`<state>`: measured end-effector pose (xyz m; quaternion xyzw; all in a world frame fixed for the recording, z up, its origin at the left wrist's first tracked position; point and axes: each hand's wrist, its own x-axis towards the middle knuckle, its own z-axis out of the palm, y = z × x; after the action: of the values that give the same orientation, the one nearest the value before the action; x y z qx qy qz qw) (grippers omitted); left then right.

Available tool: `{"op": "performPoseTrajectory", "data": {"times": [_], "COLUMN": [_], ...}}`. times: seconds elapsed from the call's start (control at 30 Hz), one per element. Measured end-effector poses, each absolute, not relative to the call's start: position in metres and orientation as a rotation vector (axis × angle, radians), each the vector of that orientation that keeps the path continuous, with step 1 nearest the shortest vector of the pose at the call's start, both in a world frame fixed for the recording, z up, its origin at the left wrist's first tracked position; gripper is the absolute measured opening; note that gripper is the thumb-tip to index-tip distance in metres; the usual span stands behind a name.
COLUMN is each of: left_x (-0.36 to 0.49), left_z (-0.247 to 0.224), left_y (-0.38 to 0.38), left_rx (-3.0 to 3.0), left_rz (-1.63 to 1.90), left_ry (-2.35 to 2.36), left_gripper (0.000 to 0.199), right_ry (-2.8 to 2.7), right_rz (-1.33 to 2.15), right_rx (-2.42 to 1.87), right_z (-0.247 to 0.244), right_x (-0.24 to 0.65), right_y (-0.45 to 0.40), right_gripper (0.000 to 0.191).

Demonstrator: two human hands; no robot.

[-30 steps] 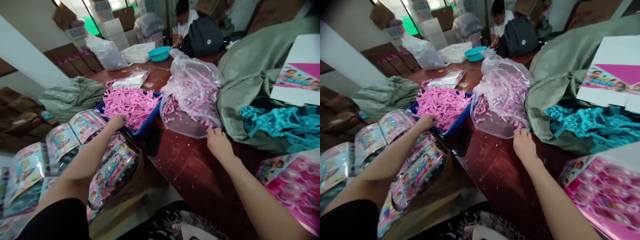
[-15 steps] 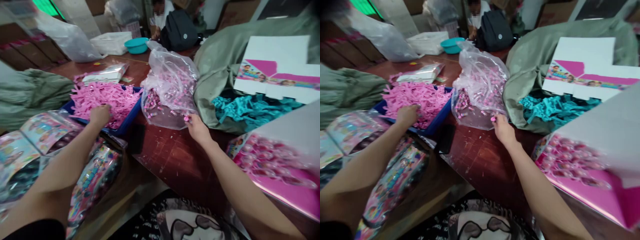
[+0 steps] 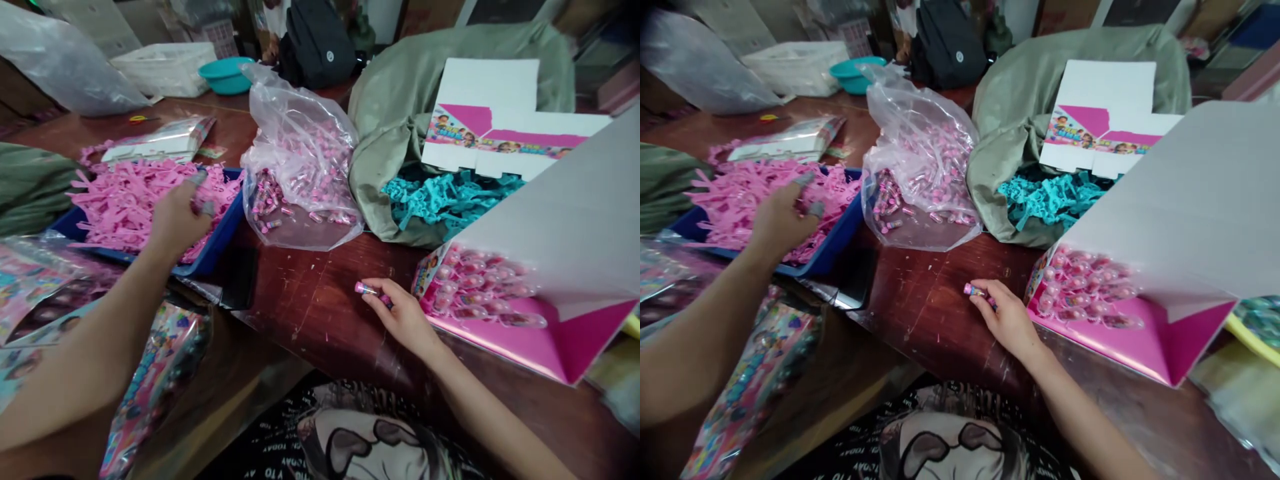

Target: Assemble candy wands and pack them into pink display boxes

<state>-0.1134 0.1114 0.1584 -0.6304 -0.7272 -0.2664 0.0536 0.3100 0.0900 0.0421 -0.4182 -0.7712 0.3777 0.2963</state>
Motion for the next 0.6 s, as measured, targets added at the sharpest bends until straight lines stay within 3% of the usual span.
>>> {"op": "performPoseTrajectory", "data": {"times": [0.1,0.2,0.37,0.6], "left_x": [-0.021,0.059,0.11,0.114], "left_z": [0.134,0.105,0.082,0.096], "left_y": [0.086,0.055,0.035,0.038], "left_rx": [-2.61,-3.151,-3.211,-3.174], "left_rz": [-0.756,-0.879,-0.948,-0.928], "left_ry": [-2.123,-2.073,-2.24,-2.162], "left_gripper": [0.03,0.024,0.019,0.017], "right_ry": [-2.044,-2.058,-2.185,-2.36], "right_rz": [1.003,1.035,1.011,0.803], "right_rx": [-1.006,-0.978,-0.864,-0.842], "right_z": [0.054,0.06,0.067,0.082], "right_x": [0.32,0.33,0.353,0.371], "right_y": [0.077,0.07,0.071,0.069], "right_gripper": [0.03,0.03,0.028,0.027]}}
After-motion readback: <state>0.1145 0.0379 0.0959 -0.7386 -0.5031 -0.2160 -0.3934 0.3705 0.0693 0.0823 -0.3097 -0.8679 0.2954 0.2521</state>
